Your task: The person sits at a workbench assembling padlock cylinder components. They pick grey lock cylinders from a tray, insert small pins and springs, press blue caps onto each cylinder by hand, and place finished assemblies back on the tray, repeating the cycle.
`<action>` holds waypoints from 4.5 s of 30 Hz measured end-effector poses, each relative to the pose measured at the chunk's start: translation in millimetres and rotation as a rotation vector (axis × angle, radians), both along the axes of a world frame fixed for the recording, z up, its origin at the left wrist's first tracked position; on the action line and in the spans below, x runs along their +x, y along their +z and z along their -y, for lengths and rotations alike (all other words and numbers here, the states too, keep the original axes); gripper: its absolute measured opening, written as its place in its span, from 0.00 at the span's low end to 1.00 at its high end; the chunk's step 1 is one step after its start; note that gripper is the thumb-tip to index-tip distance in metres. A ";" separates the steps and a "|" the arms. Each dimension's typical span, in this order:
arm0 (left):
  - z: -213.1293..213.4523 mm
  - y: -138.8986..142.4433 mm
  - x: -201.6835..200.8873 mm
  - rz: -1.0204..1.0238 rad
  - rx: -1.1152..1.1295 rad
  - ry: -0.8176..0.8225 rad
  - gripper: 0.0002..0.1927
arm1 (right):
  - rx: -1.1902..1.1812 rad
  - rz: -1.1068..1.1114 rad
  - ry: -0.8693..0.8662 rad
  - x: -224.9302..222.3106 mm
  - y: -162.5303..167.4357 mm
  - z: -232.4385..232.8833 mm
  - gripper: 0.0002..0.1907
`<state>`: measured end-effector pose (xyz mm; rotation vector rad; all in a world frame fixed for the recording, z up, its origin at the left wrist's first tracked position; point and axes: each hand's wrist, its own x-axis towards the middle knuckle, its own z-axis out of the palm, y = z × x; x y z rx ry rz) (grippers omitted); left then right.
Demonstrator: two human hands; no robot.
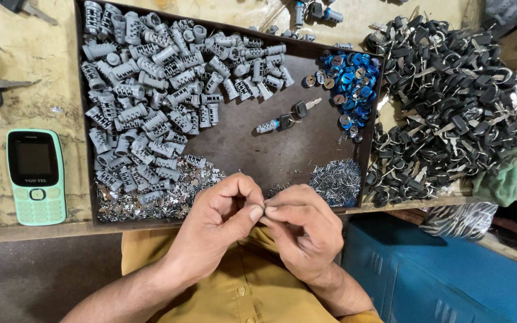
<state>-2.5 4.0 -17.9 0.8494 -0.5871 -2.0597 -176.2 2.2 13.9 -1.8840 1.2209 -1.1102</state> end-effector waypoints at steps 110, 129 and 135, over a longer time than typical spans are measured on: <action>0.6 2.8 26.7 0.017 -0.010 0.011 0.07 | 0.213 0.176 0.271 -5.1 -2.6 24.0 0.09; 3.4 11.3 24.2 0.029 0.161 0.081 0.02 | 0.054 -0.125 0.137 2.1 12.9 21.1 0.11; -3.1 28.0 16.9 0.938 -0.921 0.368 0.08 | 0.111 -0.042 0.103 1.4 -0.1 11.5 0.15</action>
